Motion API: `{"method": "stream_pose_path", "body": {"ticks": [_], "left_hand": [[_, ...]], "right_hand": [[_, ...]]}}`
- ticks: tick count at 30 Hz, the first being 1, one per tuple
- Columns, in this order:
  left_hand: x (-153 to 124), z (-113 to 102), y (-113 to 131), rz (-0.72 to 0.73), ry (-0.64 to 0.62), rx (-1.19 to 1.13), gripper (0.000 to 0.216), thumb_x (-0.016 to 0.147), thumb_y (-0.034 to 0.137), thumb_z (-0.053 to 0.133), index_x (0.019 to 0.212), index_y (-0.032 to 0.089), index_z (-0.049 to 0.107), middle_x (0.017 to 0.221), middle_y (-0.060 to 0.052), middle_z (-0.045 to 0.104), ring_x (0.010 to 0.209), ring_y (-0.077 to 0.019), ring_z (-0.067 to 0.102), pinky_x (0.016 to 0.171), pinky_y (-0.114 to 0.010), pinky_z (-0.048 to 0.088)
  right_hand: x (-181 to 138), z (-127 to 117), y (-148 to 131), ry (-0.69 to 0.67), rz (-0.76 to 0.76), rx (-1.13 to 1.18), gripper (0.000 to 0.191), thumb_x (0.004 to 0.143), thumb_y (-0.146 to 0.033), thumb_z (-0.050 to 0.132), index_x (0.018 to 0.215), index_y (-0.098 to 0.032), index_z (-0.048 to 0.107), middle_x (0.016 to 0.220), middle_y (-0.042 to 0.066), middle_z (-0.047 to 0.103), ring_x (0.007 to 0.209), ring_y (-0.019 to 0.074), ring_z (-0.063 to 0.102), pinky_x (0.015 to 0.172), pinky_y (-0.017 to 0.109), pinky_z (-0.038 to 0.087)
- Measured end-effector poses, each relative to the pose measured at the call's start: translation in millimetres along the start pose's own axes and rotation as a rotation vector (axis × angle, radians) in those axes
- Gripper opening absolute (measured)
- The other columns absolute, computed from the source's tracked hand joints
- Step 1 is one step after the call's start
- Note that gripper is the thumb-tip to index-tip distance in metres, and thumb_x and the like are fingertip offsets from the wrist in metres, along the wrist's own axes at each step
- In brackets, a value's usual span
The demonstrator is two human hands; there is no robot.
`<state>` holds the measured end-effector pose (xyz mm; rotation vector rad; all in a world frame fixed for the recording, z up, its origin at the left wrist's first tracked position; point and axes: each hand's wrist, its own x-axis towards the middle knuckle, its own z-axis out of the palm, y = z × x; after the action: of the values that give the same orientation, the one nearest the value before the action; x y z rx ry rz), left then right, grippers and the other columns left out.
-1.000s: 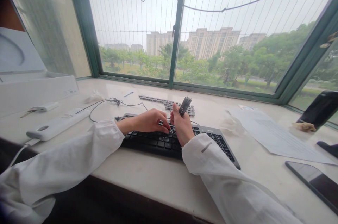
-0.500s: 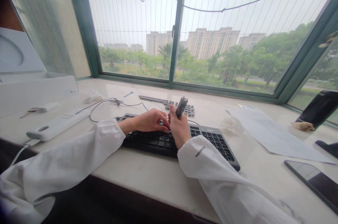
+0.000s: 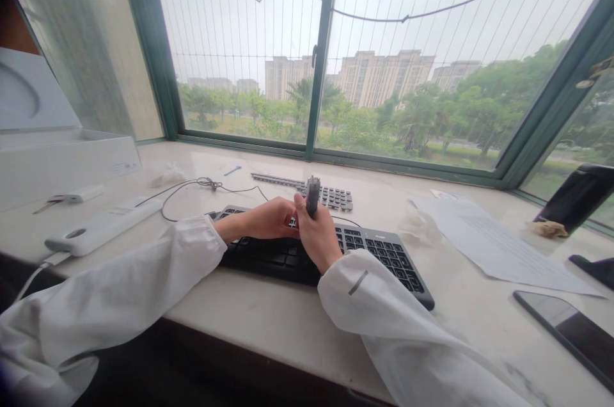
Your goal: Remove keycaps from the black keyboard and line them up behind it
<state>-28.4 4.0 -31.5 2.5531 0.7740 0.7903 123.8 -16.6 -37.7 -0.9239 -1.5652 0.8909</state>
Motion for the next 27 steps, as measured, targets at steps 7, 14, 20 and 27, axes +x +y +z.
{"method": "stream_pose_path", "body": {"ticks": [7, 14, 20, 27], "left_hand": [[-0.2, -0.2, 1.2, 0.014, -0.021, -0.038, 0.012, 0.078, 0.023, 0.068, 0.081, 0.013, 0.074, 0.083, -0.004, 0.072, 0.073, -0.0127, 0.063, 0.069, -0.020, 0.046], [-0.8, -2.7, 4.2, -0.034, -0.026, 0.034, 0.018, 0.079, 0.030, 0.069, 0.085, 0.015, 0.077, 0.081, -0.005, 0.072, 0.069, -0.0121, 0.060, 0.066, -0.021, 0.044], [-0.6, -2.4, 1.2, -0.029, -0.043, 0.042, 0.021, 0.080, 0.032, 0.068, 0.087, 0.015, 0.077, 0.081, -0.004, 0.071, 0.067, -0.0105, 0.057, 0.064, -0.020, 0.042], [-0.9, -3.1, 2.1, -0.063, -0.047, 0.026, 0.022, 0.079, 0.034, 0.068, 0.086, 0.016, 0.077, 0.077, -0.003, 0.070, 0.064, -0.0096, 0.055, 0.062, -0.020, 0.041]], "right_hand": [[0.2, -0.9, 3.9, 0.064, -0.036, -0.029, 0.047, 0.082, -0.062, 0.053, 0.063, -0.019, 0.050, 0.057, -0.003, 0.048, 0.054, 0.0111, 0.042, 0.053, 0.025, 0.034], [4.8, -1.1, 9.0, 0.089, 0.102, 0.251, 0.045, 0.076, -0.063, 0.060, 0.065, -0.020, 0.048, 0.051, -0.005, 0.041, 0.047, 0.0097, 0.035, 0.045, 0.026, 0.028], [4.1, 0.1, 6.0, 0.097, 0.125, 0.325, 0.045, 0.072, -0.062, 0.065, 0.065, -0.021, 0.046, 0.051, -0.006, 0.041, 0.044, 0.0087, 0.033, 0.042, 0.026, 0.026], [8.5, 0.4, 3.4, 0.114, 0.196, 0.511, 0.045, 0.066, -0.054, 0.073, 0.062, -0.021, 0.042, 0.049, -0.009, 0.034, 0.043, 0.0061, 0.026, 0.041, 0.025, 0.021]]}}
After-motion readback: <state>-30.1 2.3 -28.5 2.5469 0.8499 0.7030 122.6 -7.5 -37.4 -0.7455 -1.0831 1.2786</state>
